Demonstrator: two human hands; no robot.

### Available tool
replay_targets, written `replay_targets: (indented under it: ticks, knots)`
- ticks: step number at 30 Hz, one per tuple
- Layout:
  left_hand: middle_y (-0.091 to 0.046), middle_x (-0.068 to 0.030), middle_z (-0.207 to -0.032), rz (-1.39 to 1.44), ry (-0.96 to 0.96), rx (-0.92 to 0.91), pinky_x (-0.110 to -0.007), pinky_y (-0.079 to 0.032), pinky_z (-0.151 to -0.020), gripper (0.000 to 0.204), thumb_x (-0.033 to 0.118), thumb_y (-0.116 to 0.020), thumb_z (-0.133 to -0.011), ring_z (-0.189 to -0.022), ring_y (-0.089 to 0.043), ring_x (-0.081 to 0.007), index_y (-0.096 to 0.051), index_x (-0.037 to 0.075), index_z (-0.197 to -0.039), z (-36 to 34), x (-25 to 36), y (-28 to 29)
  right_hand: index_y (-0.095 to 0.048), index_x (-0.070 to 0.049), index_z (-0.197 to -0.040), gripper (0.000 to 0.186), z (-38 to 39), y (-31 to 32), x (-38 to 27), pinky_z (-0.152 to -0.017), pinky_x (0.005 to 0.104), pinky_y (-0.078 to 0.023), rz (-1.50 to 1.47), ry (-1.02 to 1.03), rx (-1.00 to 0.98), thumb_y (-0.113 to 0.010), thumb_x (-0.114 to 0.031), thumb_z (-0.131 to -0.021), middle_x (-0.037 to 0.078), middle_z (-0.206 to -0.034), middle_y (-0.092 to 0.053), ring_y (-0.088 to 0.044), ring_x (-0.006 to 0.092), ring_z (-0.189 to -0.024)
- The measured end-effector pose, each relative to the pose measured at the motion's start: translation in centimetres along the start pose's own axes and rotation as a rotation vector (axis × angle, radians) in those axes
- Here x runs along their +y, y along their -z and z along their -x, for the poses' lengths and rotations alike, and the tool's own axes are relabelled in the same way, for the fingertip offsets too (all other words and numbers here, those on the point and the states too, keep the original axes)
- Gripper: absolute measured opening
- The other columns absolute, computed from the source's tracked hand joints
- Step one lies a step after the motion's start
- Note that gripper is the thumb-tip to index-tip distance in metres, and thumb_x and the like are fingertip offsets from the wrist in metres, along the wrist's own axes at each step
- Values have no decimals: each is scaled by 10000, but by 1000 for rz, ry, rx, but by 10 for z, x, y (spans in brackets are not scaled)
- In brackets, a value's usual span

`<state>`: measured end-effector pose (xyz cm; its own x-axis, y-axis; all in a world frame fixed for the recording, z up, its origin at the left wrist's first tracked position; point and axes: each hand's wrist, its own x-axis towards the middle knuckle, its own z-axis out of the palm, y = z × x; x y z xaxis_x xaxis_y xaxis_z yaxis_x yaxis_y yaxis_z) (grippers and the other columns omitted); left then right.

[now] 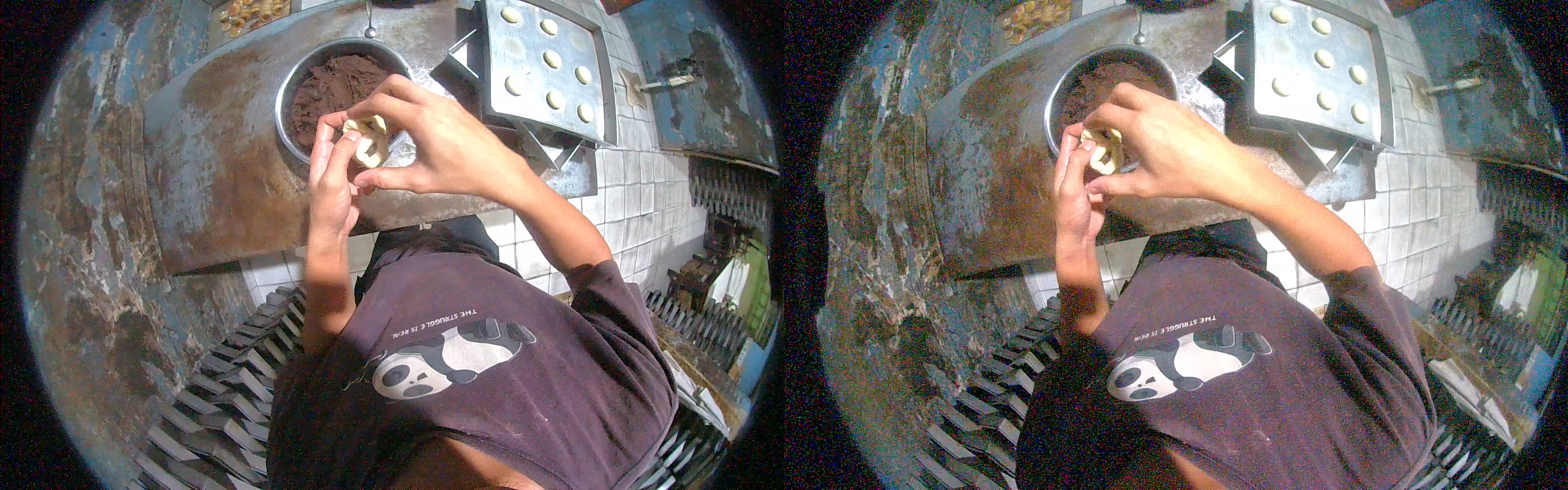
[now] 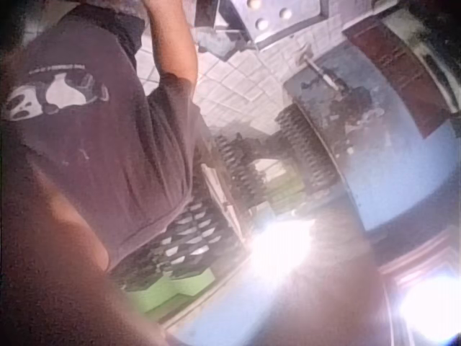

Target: The person prepares dough buns by flattening dough by hand, scooping a dark filling from a bowl with a spoon, placing it onto the dough, and pinching the edges to seal it. They then place the finished buns onto a metal tray.

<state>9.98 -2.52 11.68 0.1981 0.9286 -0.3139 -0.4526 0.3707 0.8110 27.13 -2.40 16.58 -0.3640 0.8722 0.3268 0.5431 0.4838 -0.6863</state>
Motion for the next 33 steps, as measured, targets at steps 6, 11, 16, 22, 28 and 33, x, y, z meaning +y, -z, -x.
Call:
replay_targets:
  ticks: [6, 11, 16, 22, 28, 33]
  knots:
    - [-631, -49, -938, 58, 51, -183, -233, -446, -523, 309, 298, -508, -1061, -674, -577, -93, -473, 112, -1305, 0, -5, 18, -706, -30, -995, 343, -2, -3, 15, -734, 456, -556, -56, -126, 41, -772, -330, -843, 175, -912, -638, -672, 355, -827]
    - [-631, -35, -981, -313, -174, -168, -224, -480, -548, 367, 253, -628, -1006, -738, -613, -92, -487, 92, -1305, -1, -9, 17, -733, -39, -1162, 293, -3, 4, 12, -722, 347, -614, -214, -230, -23, -726, -161, -896, 140, -1000, -699, -719, 218, -850]
    - [-621, -19, -1047, -7, -46, -97, -214, -487, -558, 330, 164, -602, -976, -820, -612, -65, -534, 59, -1282, -4, -2, 11, -645, -86, -1365, 557, -3, 2, 3, -869, 396, -590, -96, 27, 106, -805, -248, -857, 164, -1200, -645, -692, 299, -1052]
    - [-614, -19, -938, 56, 14, -135, -188, -409, -471, 329, 206, -535, -1011, -660, -550, -54, -493, 102, -1320, -5, -4, 1, -750, -81, -1171, 401, -2, 1, 17, -824, 363, -563, -118, 38, 45, -857, -253, -825, 113, -1097, -673, -676, 232, -950]
    - [-630, -40, -902, -47, -96, -125, -177, -416, -477, 367, 216, -722, -988, -607, -536, -47, -505, 102, -1260, -9, 9, -25, -748, -11, -1074, 207, 18, 7, 45, -776, 277, -593, -708, -397, 199, -759, -177, -952, 59, -955, -725, -710, 142, -914]
    - [-656, -61, -978, -363, -477, -126, -237, -530, -725, 273, 70, -764, -902, -798, -624, -96, -575, 40, -1096, -38, 1, -67, -638, -53, -1154, 183, 42, 1, 58, -933, 305, -598, -1658, -643, 197, -691, -103, -986, 62, -1118, -688, -694, 167, -1022]
